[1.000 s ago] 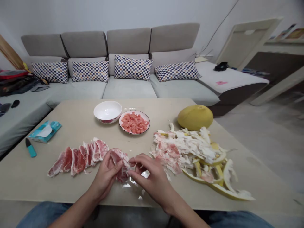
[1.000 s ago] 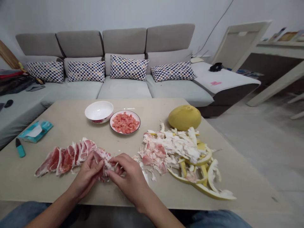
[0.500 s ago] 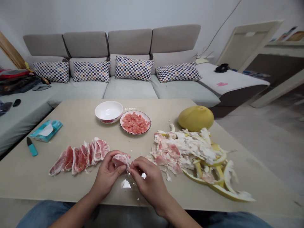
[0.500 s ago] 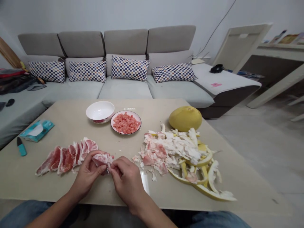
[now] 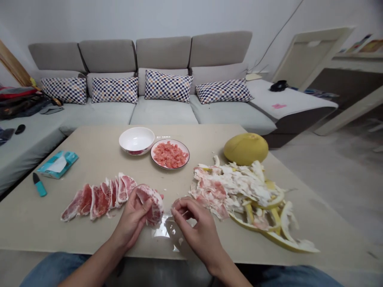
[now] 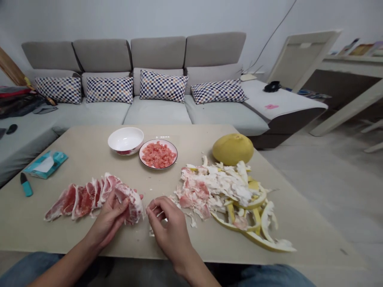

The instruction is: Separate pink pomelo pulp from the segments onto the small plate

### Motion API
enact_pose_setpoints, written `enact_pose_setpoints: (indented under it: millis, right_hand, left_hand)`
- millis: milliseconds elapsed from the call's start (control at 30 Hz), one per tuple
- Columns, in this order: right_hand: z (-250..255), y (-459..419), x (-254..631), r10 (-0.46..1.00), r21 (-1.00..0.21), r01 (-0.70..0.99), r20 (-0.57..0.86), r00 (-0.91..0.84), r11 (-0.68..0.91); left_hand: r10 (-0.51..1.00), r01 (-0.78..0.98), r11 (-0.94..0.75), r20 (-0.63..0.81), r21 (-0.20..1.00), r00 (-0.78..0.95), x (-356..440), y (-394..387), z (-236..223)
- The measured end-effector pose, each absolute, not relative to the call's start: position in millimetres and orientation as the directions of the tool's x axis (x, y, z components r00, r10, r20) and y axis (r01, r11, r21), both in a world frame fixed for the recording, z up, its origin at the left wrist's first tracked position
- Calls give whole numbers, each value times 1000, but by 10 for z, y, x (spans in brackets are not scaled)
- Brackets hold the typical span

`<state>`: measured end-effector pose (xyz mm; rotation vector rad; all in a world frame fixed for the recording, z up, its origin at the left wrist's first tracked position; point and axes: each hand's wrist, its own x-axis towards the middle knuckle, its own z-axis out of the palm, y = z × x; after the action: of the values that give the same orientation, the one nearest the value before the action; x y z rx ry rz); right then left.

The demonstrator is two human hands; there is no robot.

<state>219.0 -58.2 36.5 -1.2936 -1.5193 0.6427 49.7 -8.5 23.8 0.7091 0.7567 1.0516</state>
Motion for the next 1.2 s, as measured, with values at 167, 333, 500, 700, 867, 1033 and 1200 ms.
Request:
enact_pose_setpoints:
  millis: [167, 333, 500, 700, 867, 1033, 1200]
  right_hand:
    - [335, -563, 2105, 954, -884, 404, 289, 76, 236]
    - [310, -540, 2044, 945, -868, 434, 312, 101, 241]
    - [342, -523, 2069, 926, -820, 490, 371, 61, 297]
    - [371, -487, 2110, 954, -875, 418, 294, 59, 244]
    - [362, -501, 2164, 948, -920, 331, 275, 160, 211]
    - [431, -544, 2159, 935, -883, 404, 323, 150, 240]
    - [420, -579, 2104, 962, -907, 364, 258, 85, 211]
  left_hand:
    - [977, -384, 168, -100, 908, 190, 492, -116, 165]
    - [986, -243, 1, 39, 970, 161, 463, -124, 156]
    - [972, -217, -87, 131, 972, 197, 465, -160, 180]
    - [958, -263, -118, 179, 958, 224, 462, -235, 199]
    - [976, -360, 123, -48, 925, 212, 466, -189, 195]
    - [977, -380, 165, -98, 910, 188, 475, -166, 190]
    - [974, -305, 56, 15, 951, 226, 449, -173, 194]
